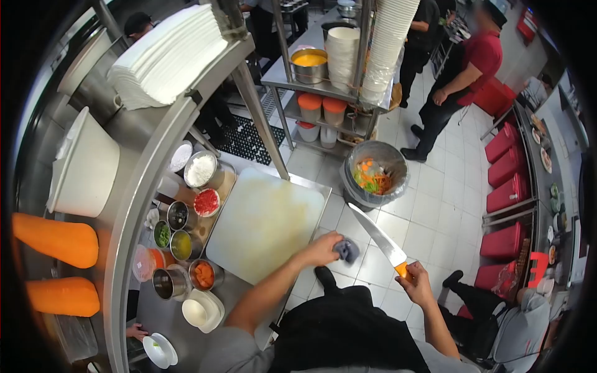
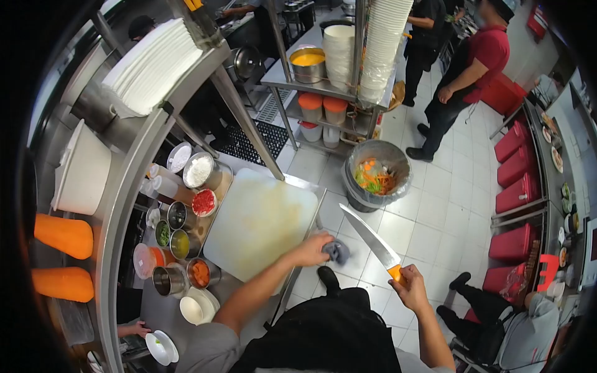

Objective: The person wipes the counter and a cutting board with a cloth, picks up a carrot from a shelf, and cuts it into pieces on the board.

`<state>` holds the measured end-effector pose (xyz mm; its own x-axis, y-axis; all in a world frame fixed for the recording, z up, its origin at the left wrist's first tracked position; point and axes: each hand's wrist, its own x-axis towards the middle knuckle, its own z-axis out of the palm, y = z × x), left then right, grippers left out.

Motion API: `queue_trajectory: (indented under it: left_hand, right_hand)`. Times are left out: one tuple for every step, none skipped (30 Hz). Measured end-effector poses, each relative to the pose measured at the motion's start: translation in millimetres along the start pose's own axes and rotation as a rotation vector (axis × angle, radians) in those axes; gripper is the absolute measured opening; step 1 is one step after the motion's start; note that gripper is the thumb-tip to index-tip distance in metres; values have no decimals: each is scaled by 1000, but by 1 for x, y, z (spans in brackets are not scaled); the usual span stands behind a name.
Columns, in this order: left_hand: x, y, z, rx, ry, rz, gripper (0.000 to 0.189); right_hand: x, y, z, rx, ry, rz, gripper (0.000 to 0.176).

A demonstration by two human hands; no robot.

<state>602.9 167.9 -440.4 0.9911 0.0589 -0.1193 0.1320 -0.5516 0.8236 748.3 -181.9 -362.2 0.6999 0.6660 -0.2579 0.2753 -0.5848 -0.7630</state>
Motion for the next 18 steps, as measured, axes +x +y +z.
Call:
queue_trajectory:
  left_hand:
    - [-5, 12, -1, 41, 54, -20, 50]
    - [-6, -3, -9, 121, 205, -73, 52]
    - [-9, -24, -25, 36, 433, -151, 52]
    - [-12, -41, -50, -51, 665, -229, 53]
    - [-18, -57, -78, 139, 834, -281, 54]
    - [-22, -84, -104, 225, 999, -338, 54]
    - [-27, -87, -130, 364, 1050, -447, 52]
    - [-32, -93, -144, 539, 1072, -510, 44]
    - [-35, -98, -145, 546, 1091, -520, 44]
    - [-36, -114, -139, 607, 973, -572, 39]
    - [-38, -121, -131, 663, 851, -623, 35]
    - [-40, -111, -108, 735, 710, -599, 30]
    - [-49, -92, -82, 808, 607, -442, 29]
    - [-59, -73, -56, 741, 516, -371, 31]
    - [-69, -56, -36, 502, 327, -394, 31]
    - [-89, -40, -7, 301, 295, -270, 31]
    - [-108, -30, 9, 61, 127, -83, 34]
    - [-121, 22, -2, -157, -143, -309, 37]
  right_hand:
    - [4, -2, -3, -2, 6, -12, 31]
    - [4, -3, -6, -26, 21, -28, 31]
    - [4, -3, -10, -54, 32, -44, 31]
    - [5, 1, -10, -61, 28, -52, 31]
    - [8, 7, -7, -39, 16, -29, 31]
    - [11, 11, -4, -14, 1, -9, 31]
    - [13, 11, -2, -16, -8, -25, 31]
    - [17, 10, 2, -14, -33, -33, 31]
    - [22, 8, 5, -12, -59, -41, 31]
    - [27, 5, 8, -25, -85, -50, 31]
    - [34, 2, 11, -27, -97, -66, 31]
    - [40, 0, 15, -6, -123, -68, 32]
    - [47, -2, 20, 17, -146, -69, 33]
    - [57, -5, 25, 18, -154, -76, 33]
    - [70, -9, 31, -66, -146, -148, 33]
    - [80, -15, 38, -149, -144, -217, 34]
    - [92, -26, 48, -140, -165, -243, 34]
    - [107, -31, 64, -181, -157, -317, 33]
